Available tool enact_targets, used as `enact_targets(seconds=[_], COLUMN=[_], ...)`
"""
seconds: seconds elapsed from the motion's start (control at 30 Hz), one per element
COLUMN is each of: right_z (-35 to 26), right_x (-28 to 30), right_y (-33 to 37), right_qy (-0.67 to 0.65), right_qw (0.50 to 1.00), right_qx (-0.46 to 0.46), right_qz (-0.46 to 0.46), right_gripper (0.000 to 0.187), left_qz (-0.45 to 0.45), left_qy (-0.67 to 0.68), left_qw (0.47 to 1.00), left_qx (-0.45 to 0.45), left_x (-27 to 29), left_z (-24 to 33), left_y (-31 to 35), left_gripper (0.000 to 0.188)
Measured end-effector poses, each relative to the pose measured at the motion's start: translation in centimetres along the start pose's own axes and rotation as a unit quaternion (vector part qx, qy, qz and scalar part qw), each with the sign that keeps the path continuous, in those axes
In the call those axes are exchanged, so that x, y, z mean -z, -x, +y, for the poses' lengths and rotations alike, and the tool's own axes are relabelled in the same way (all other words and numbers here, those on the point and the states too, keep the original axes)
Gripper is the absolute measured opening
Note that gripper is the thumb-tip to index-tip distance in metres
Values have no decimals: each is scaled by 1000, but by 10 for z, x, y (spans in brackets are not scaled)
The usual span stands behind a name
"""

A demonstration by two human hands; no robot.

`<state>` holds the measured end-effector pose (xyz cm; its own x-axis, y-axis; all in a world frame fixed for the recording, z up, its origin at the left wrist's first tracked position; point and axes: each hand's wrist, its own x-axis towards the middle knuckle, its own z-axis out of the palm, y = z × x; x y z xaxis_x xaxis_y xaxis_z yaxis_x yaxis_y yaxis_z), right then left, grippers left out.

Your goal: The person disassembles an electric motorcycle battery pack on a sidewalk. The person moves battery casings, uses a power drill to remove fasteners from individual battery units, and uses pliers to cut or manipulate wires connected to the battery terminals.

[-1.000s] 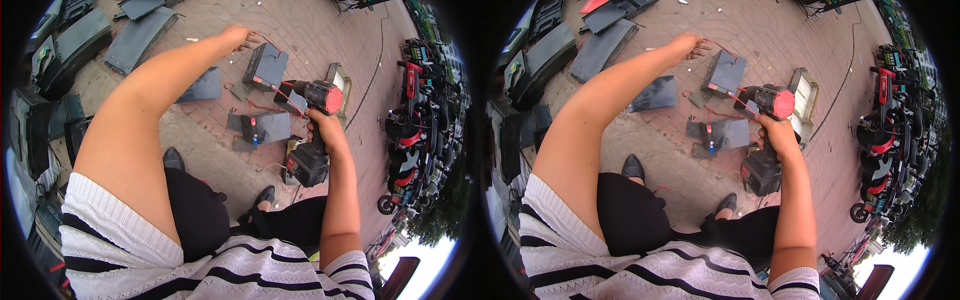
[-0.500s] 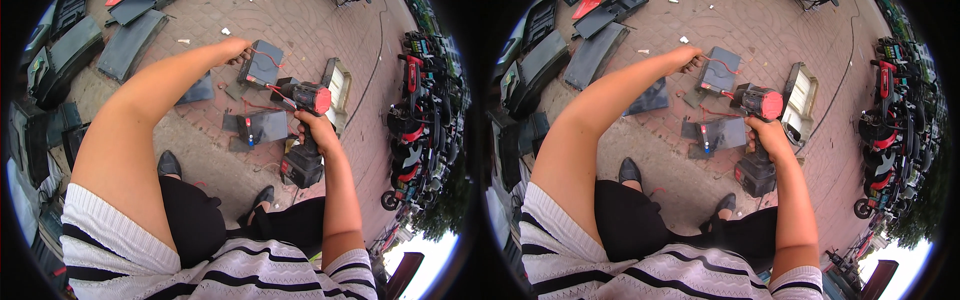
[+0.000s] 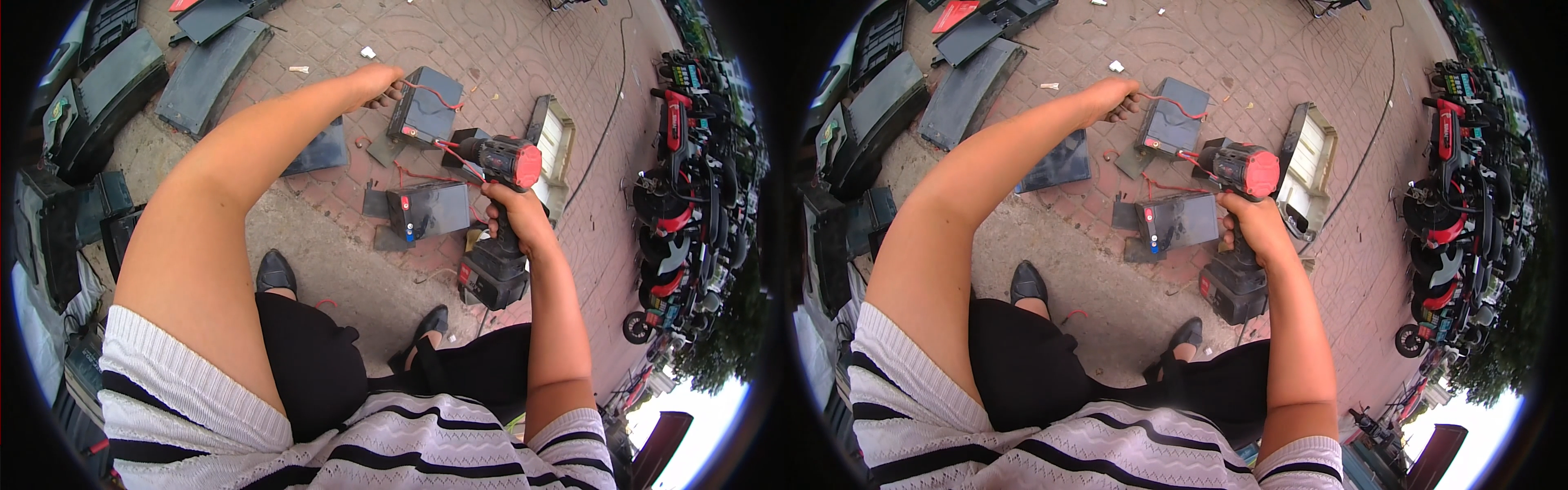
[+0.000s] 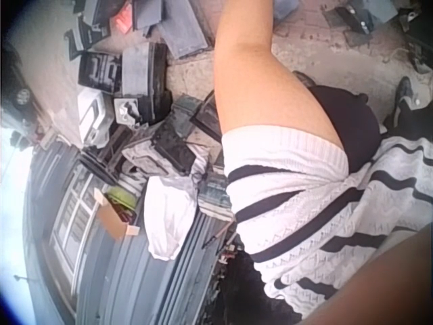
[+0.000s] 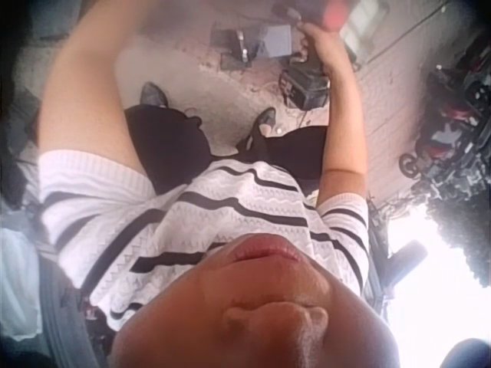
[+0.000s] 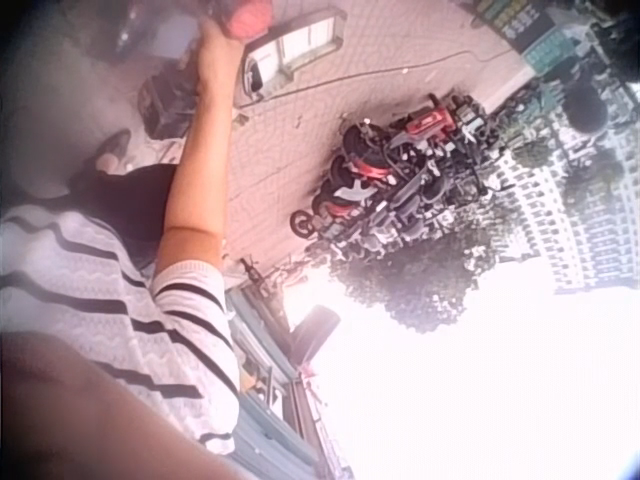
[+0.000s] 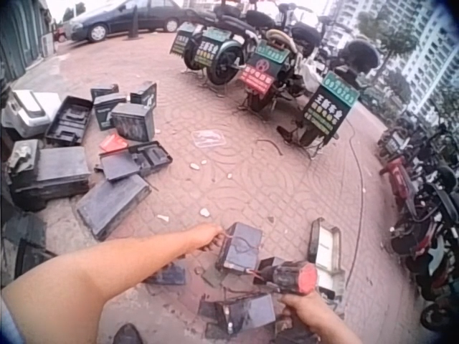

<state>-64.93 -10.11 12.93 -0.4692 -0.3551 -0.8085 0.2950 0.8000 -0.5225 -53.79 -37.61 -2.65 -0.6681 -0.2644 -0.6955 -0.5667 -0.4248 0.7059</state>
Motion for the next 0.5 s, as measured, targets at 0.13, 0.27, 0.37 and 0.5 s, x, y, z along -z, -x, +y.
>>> enact_targets(seconds=[0.13,0.27,0.37,0.5], right_z=[-1,-2,-2,-9], right_x=[-2,-2,0,-5], right_y=[1,2,-3,-3], right_qy=[4,2,8,84], right_qw=[1000,1000,1000,996], right_qx=[-2,1,7,11], right_qz=[2,0,-7,7], right_gripper=[16,16,16,20], left_qz=[5,-6,-24,-27], left_qy=[10,11,14,25], left_qw=[1000,1000,1000,998], left_qx=[-2,4,13,41], left_x=[1,0,2,-1], left_z=[-1,-1,-1,-4], left_y=[-1,-1,-1,-4], left_gripper=[23,22,22,22])
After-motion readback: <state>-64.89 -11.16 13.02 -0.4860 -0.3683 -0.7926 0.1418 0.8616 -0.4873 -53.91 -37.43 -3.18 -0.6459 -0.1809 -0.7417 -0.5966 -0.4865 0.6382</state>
